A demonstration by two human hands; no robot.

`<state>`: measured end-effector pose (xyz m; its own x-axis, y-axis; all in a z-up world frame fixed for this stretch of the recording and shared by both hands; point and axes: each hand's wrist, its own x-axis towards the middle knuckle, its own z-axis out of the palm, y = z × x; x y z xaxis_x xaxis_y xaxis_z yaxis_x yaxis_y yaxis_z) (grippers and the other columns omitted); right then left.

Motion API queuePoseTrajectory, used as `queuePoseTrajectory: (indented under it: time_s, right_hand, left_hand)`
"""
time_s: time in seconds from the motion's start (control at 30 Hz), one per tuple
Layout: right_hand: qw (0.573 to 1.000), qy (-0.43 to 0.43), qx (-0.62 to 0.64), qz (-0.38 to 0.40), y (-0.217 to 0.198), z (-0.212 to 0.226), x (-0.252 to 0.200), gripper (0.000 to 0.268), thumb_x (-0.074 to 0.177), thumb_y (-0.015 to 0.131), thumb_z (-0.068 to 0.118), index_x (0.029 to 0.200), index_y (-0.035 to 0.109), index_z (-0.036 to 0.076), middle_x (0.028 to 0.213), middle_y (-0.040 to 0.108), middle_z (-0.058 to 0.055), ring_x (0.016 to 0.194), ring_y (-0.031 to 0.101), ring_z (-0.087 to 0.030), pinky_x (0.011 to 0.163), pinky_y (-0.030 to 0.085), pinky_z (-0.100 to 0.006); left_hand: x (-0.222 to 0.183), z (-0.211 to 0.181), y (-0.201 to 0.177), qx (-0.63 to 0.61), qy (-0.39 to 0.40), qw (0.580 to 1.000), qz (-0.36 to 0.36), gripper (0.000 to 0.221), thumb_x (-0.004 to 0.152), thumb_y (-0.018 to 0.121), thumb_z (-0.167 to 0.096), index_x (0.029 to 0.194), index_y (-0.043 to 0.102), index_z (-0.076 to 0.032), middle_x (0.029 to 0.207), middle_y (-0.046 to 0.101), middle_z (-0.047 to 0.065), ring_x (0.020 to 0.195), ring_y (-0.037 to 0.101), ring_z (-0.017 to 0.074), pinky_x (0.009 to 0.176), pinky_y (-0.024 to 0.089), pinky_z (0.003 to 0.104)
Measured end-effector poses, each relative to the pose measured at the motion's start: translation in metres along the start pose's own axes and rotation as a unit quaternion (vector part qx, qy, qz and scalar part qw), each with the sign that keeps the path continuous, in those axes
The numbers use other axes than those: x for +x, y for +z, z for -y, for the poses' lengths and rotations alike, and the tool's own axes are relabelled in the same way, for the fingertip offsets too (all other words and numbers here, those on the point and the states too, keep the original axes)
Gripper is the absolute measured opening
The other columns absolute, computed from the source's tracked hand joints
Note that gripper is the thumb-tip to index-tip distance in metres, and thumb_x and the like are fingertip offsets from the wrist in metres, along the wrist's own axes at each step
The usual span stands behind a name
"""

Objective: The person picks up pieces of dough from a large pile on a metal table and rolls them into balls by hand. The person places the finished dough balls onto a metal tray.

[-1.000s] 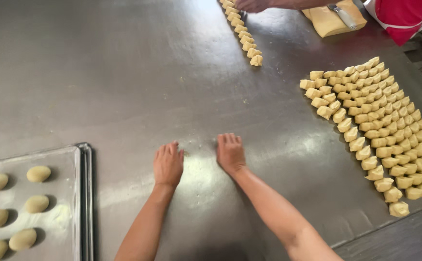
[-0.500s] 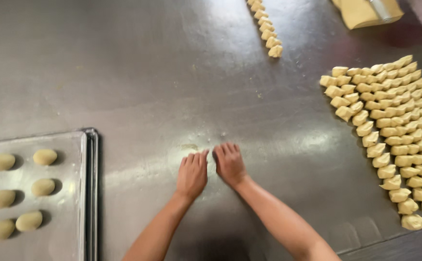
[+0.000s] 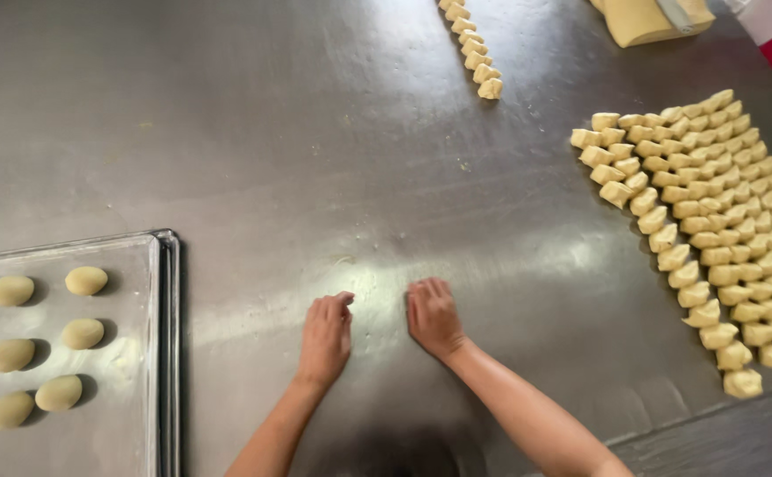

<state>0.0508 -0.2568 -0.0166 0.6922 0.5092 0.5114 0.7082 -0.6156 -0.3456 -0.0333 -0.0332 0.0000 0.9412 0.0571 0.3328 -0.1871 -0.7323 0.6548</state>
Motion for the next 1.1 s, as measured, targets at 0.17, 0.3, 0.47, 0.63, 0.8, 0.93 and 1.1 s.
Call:
queuePoseTrajectory:
  time_s: [0.17, 0.3, 0.47, 0.63, 0.8, 0.93, 1.1]
  right_hand:
    - [0.999, -0.026, -0.001, 0.024, 0.016, -0.019, 0.055, 0.003, 0.092, 0.058, 0.005, 0.093, 0.057, 0.002, 0.088, 0.06, -0.016, 0.09, 0.058, -0.035, 0.084, 0.044, -0.046]
    - [0.999, -0.013, -0.05, -0.01, 0.029, -0.037, 0.079, 0.005, 0.091, 0.055, 0.005, 0.095, 0.057, 0.002, 0.091, 0.061, -0.016, 0.092, 0.058, -0.035, 0.085, 0.044, -0.047]
    - [0.991, 0.054, -0.112, 0.039, 0.004, -0.079, 0.051, 0.007, 0.093, 0.057, 0.007, 0.094, 0.054, 0.001, 0.09, 0.059, -0.019, 0.088, 0.057, -0.036, 0.083, 0.043, -0.05]
    - [1.0, 0.012, -0.026, -0.004, -0.019, -0.044, -0.028, 0.02, 0.087, 0.058, 0.003, 0.104, 0.05, -0.003, 0.097, 0.055, -0.023, 0.089, 0.055, -0.04, 0.083, 0.043, -0.051]
    - [0.996, -0.05, 0.024, 0.064, 0.001, 0.0, -0.006, 0.008, 0.092, 0.057, 0.0, 0.097, 0.051, 0.003, 0.092, 0.057, -0.018, 0.088, 0.056, -0.037, 0.085, 0.045, -0.049]
    - [0.998, -0.05, 0.028, 0.029, 0.014, -0.018, 0.037, 0.013, 0.084, 0.059, 0.002, 0.095, 0.052, 0.002, 0.093, 0.057, -0.019, 0.09, 0.056, -0.039, 0.084, 0.044, -0.049]
    - [0.997, 0.01, -0.078, 0.014, 0.031, -0.053, 0.059, 0.011, 0.088, 0.057, -0.001, 0.098, 0.054, 0.002, 0.094, 0.058, -0.017, 0.091, 0.057, -0.036, 0.085, 0.044, -0.047]
  left_hand:
    - [0.042, 0.011, 0.023, 0.066, 0.071, 0.995, 0.034, 0.031, 0.092, 0.06, -0.006, 0.122, 0.059, -0.005, 0.105, 0.061, 0.013, 0.101, 0.058, 0.0323, 0.091, 0.048, 0.045]
    - [0.085, 0.031, 0.03, 0.092, 0.082, 0.992, 0.009, 0.028, 0.092, 0.06, -0.007, 0.12, 0.06, -0.006, 0.106, 0.061, 0.013, 0.103, 0.059, 0.0324, 0.093, 0.048, 0.045]
    - [0.07, 0.053, -0.006, 0.101, 0.023, 0.994, -0.023, 0.019, 0.094, 0.061, -0.009, 0.112, 0.06, -0.003, 0.104, 0.064, 0.016, 0.102, 0.059, 0.036, 0.091, 0.048, 0.046]
    - [-0.007, 0.014, -0.015, -0.029, 0.014, 0.999, -0.009, 0.02, 0.095, 0.059, -0.002, 0.115, 0.057, 0.002, 0.105, 0.062, 0.02, 0.1, 0.06, 0.0374, 0.09, 0.049, 0.046]
    - [0.002, -0.024, 0.018, -0.034, 0.083, 0.993, 0.08, 0.025, 0.092, 0.057, -0.002, 0.117, 0.06, -0.001, 0.107, 0.064, 0.015, 0.103, 0.059, 0.0345, 0.093, 0.047, 0.045]
    - [0.044, -0.007, 0.041, 0.039, 0.125, 0.986, 0.102, 0.032, 0.088, 0.054, -0.006, 0.119, 0.062, -0.004, 0.107, 0.061, 0.013, 0.105, 0.057, 0.0321, 0.095, 0.046, 0.043]
    - [0.084, 0.022, 0.044, 0.083, 0.095, 0.992, 0.033, 0.028, 0.09, 0.056, -0.003, 0.117, 0.063, -0.004, 0.106, 0.062, 0.013, 0.103, 0.057, 0.0322, 0.092, 0.046, 0.043]
